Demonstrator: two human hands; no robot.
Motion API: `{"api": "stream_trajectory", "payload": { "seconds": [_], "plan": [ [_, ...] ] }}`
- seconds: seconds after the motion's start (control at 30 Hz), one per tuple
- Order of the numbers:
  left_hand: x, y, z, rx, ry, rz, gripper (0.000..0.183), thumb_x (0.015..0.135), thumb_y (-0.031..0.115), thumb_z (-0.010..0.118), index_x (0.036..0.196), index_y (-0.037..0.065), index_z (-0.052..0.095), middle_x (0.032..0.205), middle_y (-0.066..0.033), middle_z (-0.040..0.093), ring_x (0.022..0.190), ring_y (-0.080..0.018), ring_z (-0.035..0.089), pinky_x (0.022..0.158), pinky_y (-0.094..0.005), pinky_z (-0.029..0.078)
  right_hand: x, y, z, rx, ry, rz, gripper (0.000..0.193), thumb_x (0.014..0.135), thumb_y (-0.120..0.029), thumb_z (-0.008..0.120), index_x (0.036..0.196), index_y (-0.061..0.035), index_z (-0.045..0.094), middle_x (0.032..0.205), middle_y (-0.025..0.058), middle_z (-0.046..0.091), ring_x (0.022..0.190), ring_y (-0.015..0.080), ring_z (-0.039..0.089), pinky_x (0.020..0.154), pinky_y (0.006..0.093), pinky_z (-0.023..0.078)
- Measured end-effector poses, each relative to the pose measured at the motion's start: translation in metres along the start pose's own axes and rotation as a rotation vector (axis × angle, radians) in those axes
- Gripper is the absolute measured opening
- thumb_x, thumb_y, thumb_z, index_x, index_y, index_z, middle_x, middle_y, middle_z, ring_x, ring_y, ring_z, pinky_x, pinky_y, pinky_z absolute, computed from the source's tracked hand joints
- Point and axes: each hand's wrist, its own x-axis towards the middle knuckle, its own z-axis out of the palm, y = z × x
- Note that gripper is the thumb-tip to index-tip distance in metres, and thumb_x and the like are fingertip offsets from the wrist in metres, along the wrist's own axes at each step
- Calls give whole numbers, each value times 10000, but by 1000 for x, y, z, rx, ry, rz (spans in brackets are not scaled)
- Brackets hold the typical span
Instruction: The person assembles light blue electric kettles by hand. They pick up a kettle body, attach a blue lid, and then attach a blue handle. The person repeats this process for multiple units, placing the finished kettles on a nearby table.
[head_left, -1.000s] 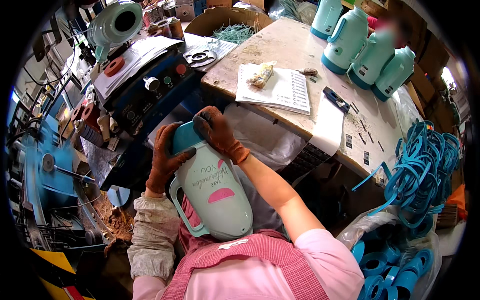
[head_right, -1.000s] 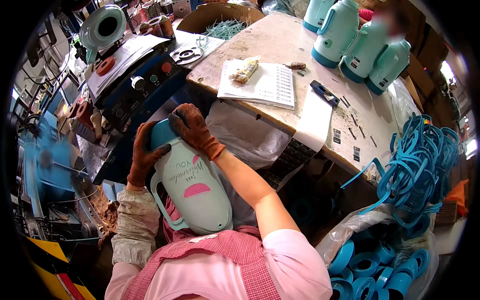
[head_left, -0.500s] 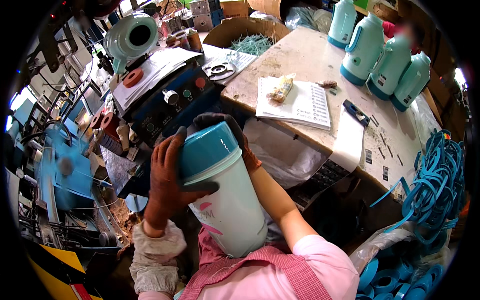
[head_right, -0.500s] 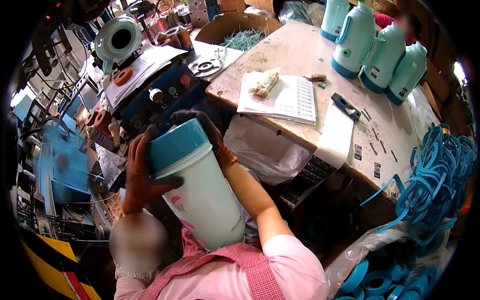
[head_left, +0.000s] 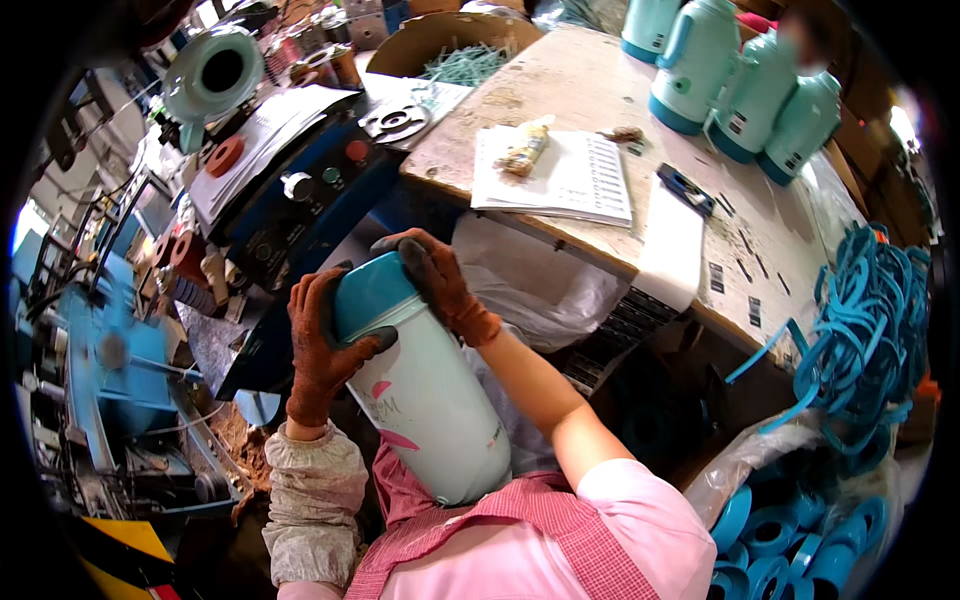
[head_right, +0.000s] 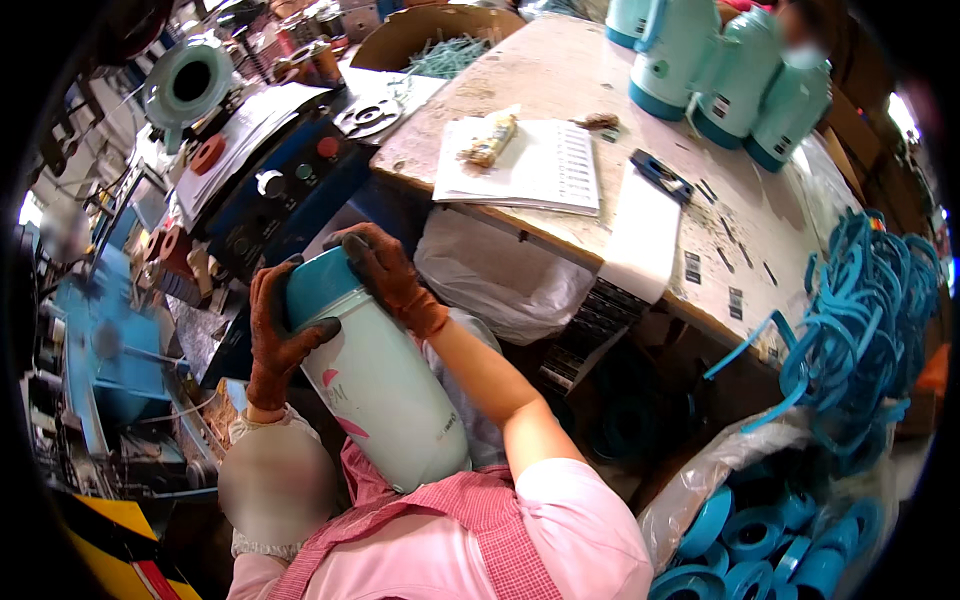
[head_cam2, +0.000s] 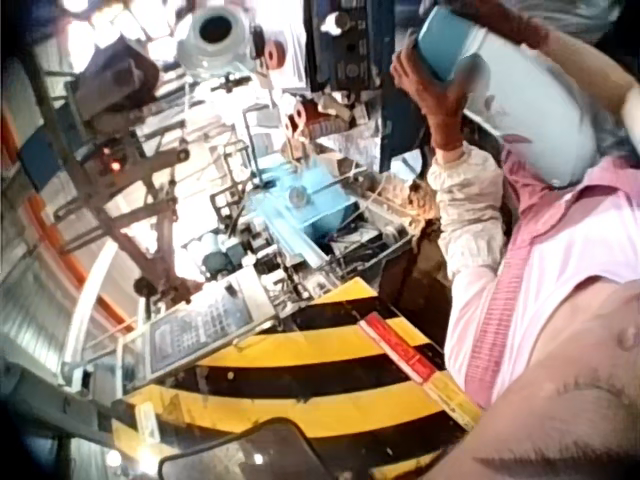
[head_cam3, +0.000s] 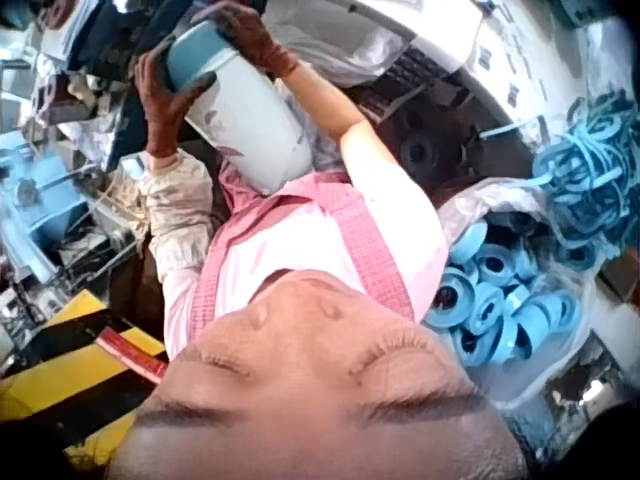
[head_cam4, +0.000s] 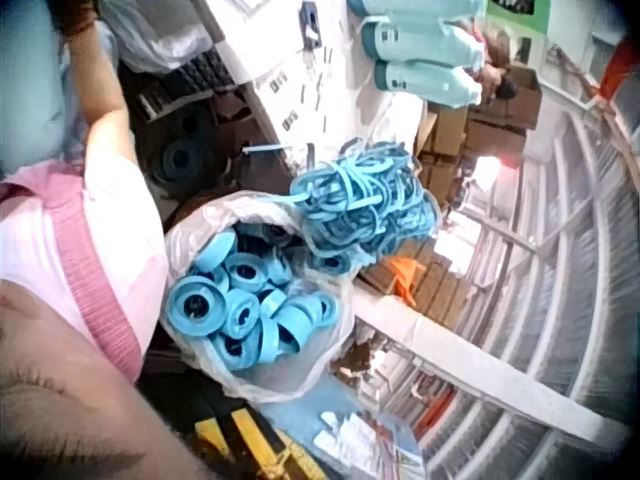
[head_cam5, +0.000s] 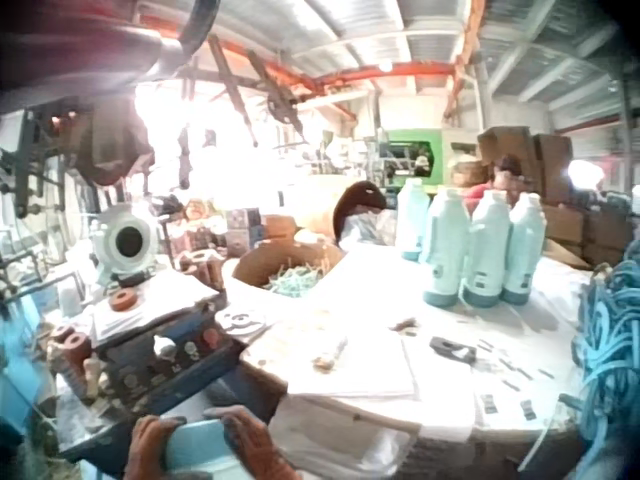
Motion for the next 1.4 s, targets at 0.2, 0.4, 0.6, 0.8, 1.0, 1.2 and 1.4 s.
{"api": "stream_trajectory", "payload": {
  "seconds": [0.2, 0.4, 0.6, 0.8, 1.0, 1.2, 1.4],
  "plan": [
    [-4, -41, 21, 41, -20, 9, 755, 627, 335, 773, 1263, 41, 491, 1178, -138, 502, 1100, -292, 495, 956, -403, 383, 9, 21, -16, -852, -9, -509, 340, 832, -187, 591, 1142, -50, 566, 1101, 161, 571, 1050, 327, 541, 984, 421, 389],
    [5, -42, 42, 170, -55, -37, 707, 606, 334, 759, 1216, 78, 511, 1091, -124, 532, 1043, -332, 504, 936, -443, 374, 4, 26, 4, -672, 64, -198, 281, 873, -289, 549, 983, -39, 614, 977, 161, 609, 945, 325, 576, 887, 409, 434],
    [19, -42, 65, 199, -185, -53, 677, 670, 351, 736, 1234, 73, 486, 1141, -146, 522, 1082, -344, 488, 950, -450, 370, 1, 42, -20, -614, 90, -25, 291, 894, -286, 510, 984, -27, 607, 984, 170, 612, 929, 326, 584, 854, 398, 450],
    [-25, -94, 31, 294, 114, 96, 595, 847, 220, 624, 1357, 35, 381, 1364, -214, 390, 1259, -370, 374, 1055, -455, 298, -59, -60, -79, -1300, 441, -627, 483, 834, -233, 650, 1237, -22, 489, 1170, 178, 541, 1116, 329, 506, 914, 421, 429],
    [-169, -86, 63, 459, -6, 425, 607, 846, 298, 611, 1336, 40, 363, 1385, -225, 358, 1240, -429, 396, 1005, -549, 353, -298, -257, -237, -1839, 1469, 11, 523, 849, -203, 613, 1294, 0, 429, 1225, 223, 496, 1156, 345, 454, 990, 440, 342],
    [-108, -50, 76, 204, -51, 495, 362, 815, 178, 635, 1134, 68, 503, 1260, -194, 520, 1204, -435, 452, 987, -546, 373, -419, -343, -297, -2020, 1561, 829, 554, 718, -304, 671, 1189, -51, 527, 1096, 216, 615, 947, 407, 596, 785, 491, 482],
    [6, 20, 80, -804, -74, 34, 267, 778, -33, 608, 1043, -2, 599, 1109, -144, 615, 1097, -261, 559, 956, -374, 425, -394, -370, -296, -373, 1239, 339, 125, 840, -209, 647, 926, -123, 677, 580, 31, 569, 438, 110, 432, 437, 280, 368]
  ]
}}
